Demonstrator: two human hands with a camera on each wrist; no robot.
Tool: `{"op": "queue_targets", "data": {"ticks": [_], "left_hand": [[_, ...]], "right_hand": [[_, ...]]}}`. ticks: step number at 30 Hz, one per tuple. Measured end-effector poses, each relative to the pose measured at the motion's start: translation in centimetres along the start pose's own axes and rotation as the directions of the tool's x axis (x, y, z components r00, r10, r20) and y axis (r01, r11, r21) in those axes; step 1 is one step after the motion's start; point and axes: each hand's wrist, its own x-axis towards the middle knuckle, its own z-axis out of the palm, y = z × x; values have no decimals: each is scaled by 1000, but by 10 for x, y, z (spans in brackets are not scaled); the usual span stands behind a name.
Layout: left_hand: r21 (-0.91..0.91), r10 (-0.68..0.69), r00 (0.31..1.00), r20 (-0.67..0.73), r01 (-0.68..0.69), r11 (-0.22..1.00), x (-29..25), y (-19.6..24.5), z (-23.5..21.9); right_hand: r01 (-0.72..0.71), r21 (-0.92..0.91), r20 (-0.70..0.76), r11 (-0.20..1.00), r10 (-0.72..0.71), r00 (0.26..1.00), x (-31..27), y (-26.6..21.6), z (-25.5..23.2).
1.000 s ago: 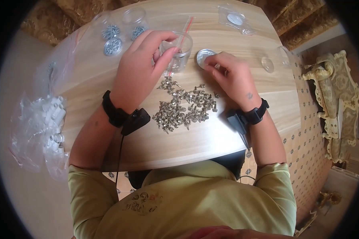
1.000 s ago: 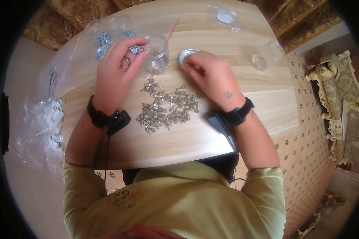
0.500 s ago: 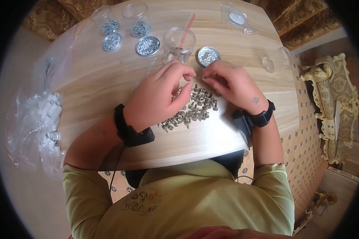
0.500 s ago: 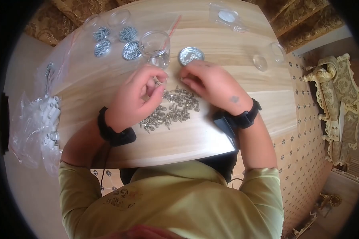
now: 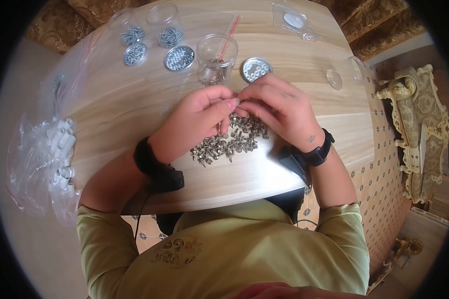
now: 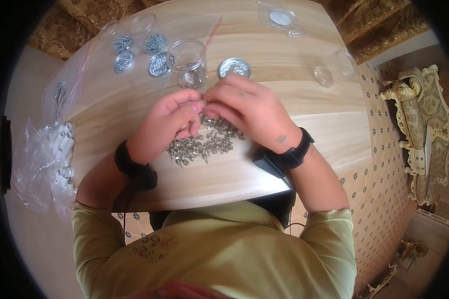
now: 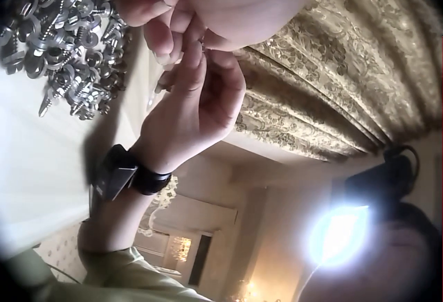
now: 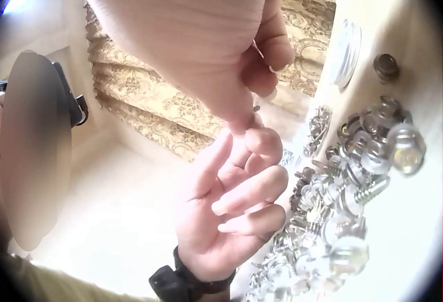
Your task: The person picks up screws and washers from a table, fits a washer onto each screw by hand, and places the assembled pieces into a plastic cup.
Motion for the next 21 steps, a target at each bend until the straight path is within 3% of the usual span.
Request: {"op": "queue_targets", "data": {"ticks": [5, 16, 21], "left_hand": [[-41, 15, 1000, -17, -16, 999, 0, 1, 2], [96, -32, 999, -14, 33, 995, 0, 0, -2], [95, 40, 999, -29, -37, 995, 3, -6, -4]], "right_hand": [[-59, 30, 20, 998, 58, 998, -1, 2, 0], [-235, 189, 106, 953, 218, 970, -2, -1, 5], [-204, 140, 95, 969, 192, 977, -2, 7, 0]]}}
